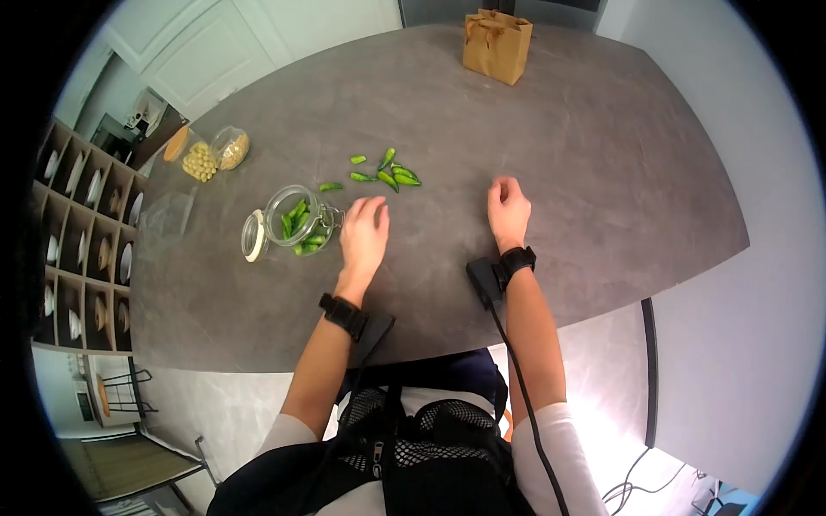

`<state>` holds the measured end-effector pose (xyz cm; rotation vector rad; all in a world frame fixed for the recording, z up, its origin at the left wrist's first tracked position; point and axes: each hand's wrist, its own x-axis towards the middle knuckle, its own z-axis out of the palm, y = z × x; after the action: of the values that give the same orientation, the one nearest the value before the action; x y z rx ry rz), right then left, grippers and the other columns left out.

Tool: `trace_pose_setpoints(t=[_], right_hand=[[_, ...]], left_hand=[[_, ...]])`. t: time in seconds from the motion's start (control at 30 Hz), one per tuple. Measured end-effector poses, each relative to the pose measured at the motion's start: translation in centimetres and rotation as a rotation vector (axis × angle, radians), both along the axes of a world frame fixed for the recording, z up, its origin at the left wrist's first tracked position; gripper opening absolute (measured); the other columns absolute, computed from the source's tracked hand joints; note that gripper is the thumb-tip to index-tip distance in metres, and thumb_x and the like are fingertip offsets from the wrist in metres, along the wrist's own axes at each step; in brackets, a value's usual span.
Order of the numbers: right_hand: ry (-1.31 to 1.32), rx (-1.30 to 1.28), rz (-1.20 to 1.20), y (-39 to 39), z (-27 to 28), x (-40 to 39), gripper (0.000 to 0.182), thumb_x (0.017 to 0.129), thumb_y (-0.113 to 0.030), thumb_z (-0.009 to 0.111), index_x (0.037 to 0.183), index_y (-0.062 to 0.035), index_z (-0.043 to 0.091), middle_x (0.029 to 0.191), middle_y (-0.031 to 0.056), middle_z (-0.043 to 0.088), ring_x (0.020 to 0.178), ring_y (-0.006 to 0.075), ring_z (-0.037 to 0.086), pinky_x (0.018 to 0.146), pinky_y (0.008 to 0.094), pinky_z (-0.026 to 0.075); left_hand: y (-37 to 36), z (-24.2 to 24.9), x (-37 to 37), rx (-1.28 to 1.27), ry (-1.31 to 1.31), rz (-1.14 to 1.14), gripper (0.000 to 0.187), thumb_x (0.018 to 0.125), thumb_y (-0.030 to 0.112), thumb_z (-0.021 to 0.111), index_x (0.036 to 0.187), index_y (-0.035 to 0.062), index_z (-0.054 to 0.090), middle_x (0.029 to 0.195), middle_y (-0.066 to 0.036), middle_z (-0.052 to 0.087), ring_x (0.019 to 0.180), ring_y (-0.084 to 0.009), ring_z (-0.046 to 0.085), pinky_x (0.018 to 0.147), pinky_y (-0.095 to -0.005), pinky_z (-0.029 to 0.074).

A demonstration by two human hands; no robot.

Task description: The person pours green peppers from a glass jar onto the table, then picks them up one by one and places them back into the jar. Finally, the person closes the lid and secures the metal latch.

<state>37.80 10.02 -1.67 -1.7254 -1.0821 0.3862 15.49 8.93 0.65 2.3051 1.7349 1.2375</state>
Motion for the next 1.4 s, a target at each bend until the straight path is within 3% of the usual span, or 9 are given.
trace_pose_setpoints(t=[0.13,0.33,0.63,0.77,0.83,1.0,1.23,1.4], right_hand=[[-0.024,0.003,-0.002,-0.1,0.2,0.0,0.018,0.081,-0.019,0.051,0.085,-0.0029,0.058,0.070,0.0127,0.062,0.063,0.0250,0.060,0.062,0.0331,0.047],[0.001,0.020,-0.002,0.0,0.0,-0.1,0.018,0.081,-0.019,0.051,0.084,-0.0029,0.057,0.070,0.0125,0.062,0.064,0.0253,0.060,0.063,0.0333,0.047],[0.015,0.027,0.007,0.0,0.0,0.0,0.018,0.081,-0.019,0.051,0.084,-0.0027,0.057,0.070,0.0124,0.062,0.064,0.0254,0.060,0.063,0.0333,0.046],[0.013,0.004,0.006,0.0,0.0,0.1,0.018,0.081,-0.019,0.051,0.084,-0.0029,0.057,0.070,0.0122,0.062,0.064,0.0245,0.060,0.063,0.0330,0.047],[0.033,0.023,0.015,-0.1,0.2,-0.1,0.018,0.081,-0.019,0.051,0.085,-0.0030,0.057,0.070,0.0121,0.062,0.063,0.0241,0.060,0.062,0.0329,0.047],[0.000,-0.006,0.006,0.0,-0.1,0.0,0.018,0.081,-0.019,0.051,0.086,-0.0029,0.058,0.070,0.0121,0.062,0.063,0.0239,0.060,0.062,0.0329,0.047],[-0.005,-0.021,-0.008,-0.1,0.2,-0.1,0.018,0.080,-0.019,0.051,0.085,-0.0028,0.058,0.070,0.0123,0.062,0.063,0.0241,0.060,0.063,0.0330,0.047],[0.019,-0.006,0.002,0.0,0.2,-0.1,0.018,0.081,-0.019,0.051,0.085,-0.0027,0.058,0.070,0.0126,0.062,0.064,0.0242,0.060,0.063,0.0329,0.047]], left_hand=[[3.4,-1.4,0.9,0.002,0.202,0.006,0.034,0.073,0.002,0.056,0.107,0.0010,0.053,0.109,-0.009,0.051,0.083,-0.0279,0.055,0.071,-0.0358,0.048],[5.2,-1.8,1.1,-0.096,0.432,-0.003,0.035,0.072,0.001,0.055,0.106,-0.0005,0.052,0.108,-0.009,0.051,0.081,-0.0269,0.056,0.069,-0.0333,0.049],[2.5,-1.1,0.1,-0.035,0.251,-0.046,0.021,0.076,0.004,0.055,0.096,0.0020,0.057,0.097,-0.009,0.053,0.084,-0.0263,0.055,0.071,-0.0354,0.048],[-0.1,3.0,-2.2,0.260,0.092,0.137,0.020,0.078,0.009,0.058,0.098,0.0055,0.058,0.098,-0.011,0.054,0.085,-0.0280,0.054,0.074,-0.0365,0.045],[-1.2,5.1,-4.1,0.247,0.061,0.277,0.022,0.079,0.008,0.057,0.100,0.0047,0.057,0.099,-0.011,0.053,0.090,-0.0286,0.052,0.075,-0.0373,0.044],[-1.2,5.1,-8.0,0.162,0.112,0.482,0.027,0.076,0.011,0.060,0.101,0.0036,0.056,0.101,-0.011,0.053,0.091,-0.0299,0.050,0.077,-0.0385,0.042],[-1.0,3.5,-3.0,0.171,0.100,0.151,0.029,0.073,0.014,0.063,0.099,0.0040,0.056,0.099,-0.011,0.053,0.085,-0.0292,0.051,0.073,-0.0383,0.043],[1.4,1.4,1.1,0.041,0.131,-0.016,0.032,0.072,0.014,0.063,0.102,0.0048,0.056,0.102,-0.009,0.053,0.086,-0.0280,0.051,0.072,-0.0372,0.045]])
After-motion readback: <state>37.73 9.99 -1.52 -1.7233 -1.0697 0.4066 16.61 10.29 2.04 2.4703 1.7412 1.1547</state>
